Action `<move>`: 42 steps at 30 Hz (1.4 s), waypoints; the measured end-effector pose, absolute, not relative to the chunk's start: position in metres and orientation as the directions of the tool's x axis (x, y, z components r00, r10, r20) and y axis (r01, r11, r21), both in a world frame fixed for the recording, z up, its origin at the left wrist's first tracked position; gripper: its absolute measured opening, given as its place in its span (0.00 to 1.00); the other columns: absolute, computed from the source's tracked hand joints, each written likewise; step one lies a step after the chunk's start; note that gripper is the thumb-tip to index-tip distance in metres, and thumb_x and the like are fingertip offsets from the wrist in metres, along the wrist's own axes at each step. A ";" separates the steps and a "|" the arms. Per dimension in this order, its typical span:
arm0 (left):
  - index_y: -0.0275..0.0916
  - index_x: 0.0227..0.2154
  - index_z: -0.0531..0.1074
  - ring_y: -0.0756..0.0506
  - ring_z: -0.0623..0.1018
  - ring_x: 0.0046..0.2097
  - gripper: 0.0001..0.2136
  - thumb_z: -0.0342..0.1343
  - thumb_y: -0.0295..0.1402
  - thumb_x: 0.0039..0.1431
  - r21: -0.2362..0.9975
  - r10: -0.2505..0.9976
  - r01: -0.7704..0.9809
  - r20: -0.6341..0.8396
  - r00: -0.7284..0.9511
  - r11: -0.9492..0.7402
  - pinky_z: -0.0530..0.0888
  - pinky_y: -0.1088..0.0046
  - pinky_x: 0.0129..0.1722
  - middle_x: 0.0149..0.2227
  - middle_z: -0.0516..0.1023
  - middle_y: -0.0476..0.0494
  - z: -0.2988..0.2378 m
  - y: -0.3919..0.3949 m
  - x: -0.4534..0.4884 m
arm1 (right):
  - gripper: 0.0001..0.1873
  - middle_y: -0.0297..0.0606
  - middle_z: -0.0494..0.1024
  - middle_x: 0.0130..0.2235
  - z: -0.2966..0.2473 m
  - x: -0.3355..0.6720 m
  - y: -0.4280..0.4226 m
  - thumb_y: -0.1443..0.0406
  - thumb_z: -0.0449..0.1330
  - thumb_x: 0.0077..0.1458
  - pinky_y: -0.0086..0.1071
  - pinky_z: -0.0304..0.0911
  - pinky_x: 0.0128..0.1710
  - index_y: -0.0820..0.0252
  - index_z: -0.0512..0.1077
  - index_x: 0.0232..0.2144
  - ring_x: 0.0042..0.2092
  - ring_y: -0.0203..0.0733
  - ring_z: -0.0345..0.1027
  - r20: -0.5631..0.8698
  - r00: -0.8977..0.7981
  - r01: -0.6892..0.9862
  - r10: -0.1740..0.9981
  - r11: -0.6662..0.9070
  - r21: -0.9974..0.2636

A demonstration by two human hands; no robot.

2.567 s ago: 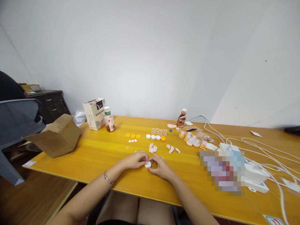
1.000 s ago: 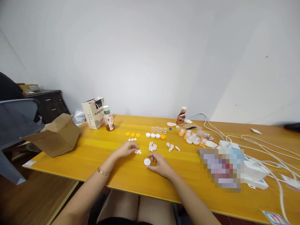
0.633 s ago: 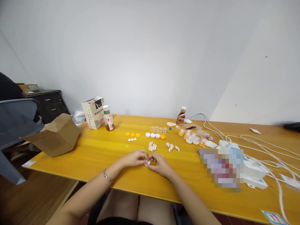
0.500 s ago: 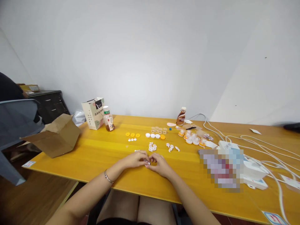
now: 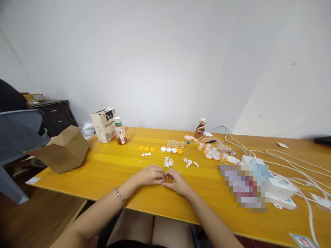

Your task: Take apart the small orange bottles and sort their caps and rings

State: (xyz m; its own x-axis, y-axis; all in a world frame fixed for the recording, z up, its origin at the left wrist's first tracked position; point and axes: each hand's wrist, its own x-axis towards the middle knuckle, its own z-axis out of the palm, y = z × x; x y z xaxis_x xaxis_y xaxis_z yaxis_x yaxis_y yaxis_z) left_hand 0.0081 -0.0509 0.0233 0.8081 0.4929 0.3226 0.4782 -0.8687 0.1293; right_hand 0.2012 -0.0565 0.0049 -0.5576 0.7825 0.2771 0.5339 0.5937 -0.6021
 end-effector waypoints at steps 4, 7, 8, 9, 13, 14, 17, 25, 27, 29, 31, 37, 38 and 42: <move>0.39 0.32 0.72 0.47 0.72 0.37 0.08 0.50 0.36 0.56 0.160 0.517 0.493 0.330 0.790 -0.855 0.63 0.74 0.39 0.32 0.73 0.44 0.021 -0.050 0.009 | 0.09 0.33 0.69 0.28 0.004 0.201 -0.057 0.60 0.61 0.44 0.32 0.58 0.33 0.57 0.69 0.29 0.31 0.38 0.61 0.283 -0.554 0.534 0.783 0.594 -0.601; 0.39 0.31 0.72 0.48 0.72 0.37 0.08 0.50 0.36 0.56 0.192 0.530 0.494 0.343 0.776 -0.848 0.63 0.74 0.39 0.32 0.74 0.44 0.021 -0.052 0.011 | 0.09 0.33 0.69 0.28 0.004 0.200 -0.057 0.60 0.60 0.44 0.32 0.58 0.33 0.58 0.69 0.29 0.31 0.38 0.61 0.285 -0.548 0.536 0.787 0.591 -0.602; 0.39 0.31 0.72 0.48 0.72 0.37 0.08 0.50 0.35 0.56 0.201 0.534 0.495 0.350 0.770 -0.845 0.63 0.74 0.39 0.32 0.74 0.44 0.021 -0.053 0.011 | 0.09 0.33 0.69 0.28 0.005 0.200 -0.058 0.59 0.60 0.45 0.32 0.58 0.33 0.58 0.69 0.29 0.31 0.38 0.61 0.285 -0.547 0.537 0.787 0.591 -0.601; 0.39 0.31 0.72 0.48 0.72 0.37 0.09 0.49 0.35 0.56 0.210 0.539 0.497 0.360 0.761 -0.842 0.62 0.74 0.39 0.32 0.74 0.44 0.023 -0.054 0.010 | 0.09 0.33 0.69 0.28 0.005 0.200 -0.058 0.59 0.60 0.45 0.32 0.58 0.33 0.58 0.69 0.29 0.31 0.38 0.61 0.287 -0.547 0.537 0.786 0.593 -0.600; 0.38 0.30 0.73 0.48 0.71 0.36 0.10 0.48 0.36 0.57 0.272 0.609 0.546 0.401 0.684 -0.792 0.63 0.74 0.39 0.32 0.74 0.44 0.030 -0.050 -0.001 | 0.12 0.34 0.70 0.30 0.007 0.201 -0.060 0.59 0.61 0.45 0.32 0.59 0.34 0.57 0.70 0.32 0.33 0.38 0.62 0.283 -0.551 0.530 0.785 0.591 -0.608; 0.38 0.30 0.73 0.48 0.71 0.36 0.10 0.49 0.36 0.57 0.298 0.642 0.570 0.411 0.648 -0.766 0.63 0.74 0.39 0.32 0.74 0.44 0.033 -0.048 -0.006 | 0.12 0.34 0.70 0.31 0.007 0.201 -0.061 0.59 0.61 0.45 0.32 0.59 0.34 0.57 0.70 0.33 0.33 0.39 0.62 0.282 -0.549 0.527 0.787 0.588 -0.614; 0.37 0.29 0.73 0.48 0.71 0.36 0.10 0.49 0.36 0.56 0.363 0.726 0.635 0.444 0.525 -0.682 0.64 0.74 0.39 0.31 0.73 0.44 0.038 -0.039 -0.025 | 0.11 0.35 0.71 0.32 0.007 0.202 -0.061 0.59 0.61 0.45 0.32 0.60 0.36 0.58 0.70 0.33 0.34 0.39 0.63 0.287 -0.543 0.515 0.789 0.583 -0.629; 0.38 0.26 0.73 0.47 0.70 0.33 0.07 0.51 0.32 0.54 0.142 0.747 0.755 0.345 0.568 -0.640 0.62 0.74 0.38 0.28 0.72 0.44 0.037 -0.030 -0.040 | 0.12 0.35 0.72 0.32 0.006 0.202 -0.061 0.58 0.60 0.45 0.32 0.60 0.36 0.57 0.70 0.33 0.34 0.39 0.64 0.281 -0.539 0.513 0.794 0.574 -0.638; 0.37 0.24 0.73 0.47 0.69 0.33 0.07 0.52 0.31 0.53 0.098 0.760 0.776 0.312 0.571 -0.623 0.62 0.73 0.38 0.28 0.71 0.44 0.035 -0.030 -0.037 | 0.12 0.36 0.72 0.32 0.006 0.202 -0.061 0.58 0.60 0.45 0.33 0.60 0.36 0.58 0.70 0.33 0.34 0.39 0.64 0.282 -0.540 0.511 0.793 0.576 -0.638; 0.37 0.24 0.72 0.47 0.69 0.33 0.07 0.52 0.31 0.52 0.076 0.769 0.787 0.289 0.570 -0.612 0.61 0.73 0.38 0.27 0.71 0.44 0.035 -0.031 -0.035 | 0.12 0.36 0.71 0.32 0.006 0.202 -0.061 0.59 0.60 0.46 0.33 0.60 0.36 0.58 0.70 0.33 0.34 0.39 0.64 0.281 -0.542 0.512 0.792 0.577 -0.637; 0.37 0.23 0.72 0.47 0.69 0.33 0.07 0.52 0.31 0.52 0.067 0.773 0.791 0.277 0.571 -0.609 0.61 0.73 0.39 0.28 0.70 0.44 0.035 -0.032 -0.034 | 0.11 0.36 0.71 0.32 0.005 0.202 -0.061 0.59 0.60 0.45 0.33 0.60 0.37 0.58 0.70 0.33 0.34 0.39 0.63 0.279 -0.544 0.515 0.792 0.577 -0.634; 0.36 0.24 0.71 0.47 0.69 0.33 0.07 0.51 0.31 0.53 0.022 0.747 0.774 0.277 0.604 -0.633 0.61 0.72 0.37 0.28 0.70 0.44 0.033 -0.034 -0.034 | 0.11 0.36 0.71 0.32 0.005 0.201 -0.060 0.60 0.60 0.46 0.32 0.60 0.36 0.58 0.70 0.33 0.34 0.39 0.63 0.289 -0.545 0.510 0.787 0.584 -0.631; 0.36 0.25 0.71 0.47 0.69 0.33 0.07 0.51 0.32 0.53 0.022 0.741 0.769 0.285 0.608 -0.639 0.61 0.72 0.37 0.28 0.70 0.44 0.033 -0.034 -0.034 | 0.11 0.36 0.71 0.32 0.005 0.201 -0.060 0.60 0.60 0.46 0.32 0.60 0.36 0.58 0.70 0.33 0.34 0.39 0.63 0.288 -0.546 0.509 0.787 0.585 -0.632; 0.37 0.28 0.71 0.48 0.70 0.34 0.07 0.50 0.33 0.55 0.058 0.709 0.737 0.332 0.622 -0.674 0.61 0.72 0.37 0.30 0.71 0.45 0.034 -0.038 -0.031 | 0.11 0.36 0.71 0.32 0.006 0.201 -0.060 0.60 0.60 0.45 0.32 0.60 0.36 0.58 0.70 0.32 0.34 0.39 0.63 0.287 -0.539 0.505 0.792 0.577 -0.642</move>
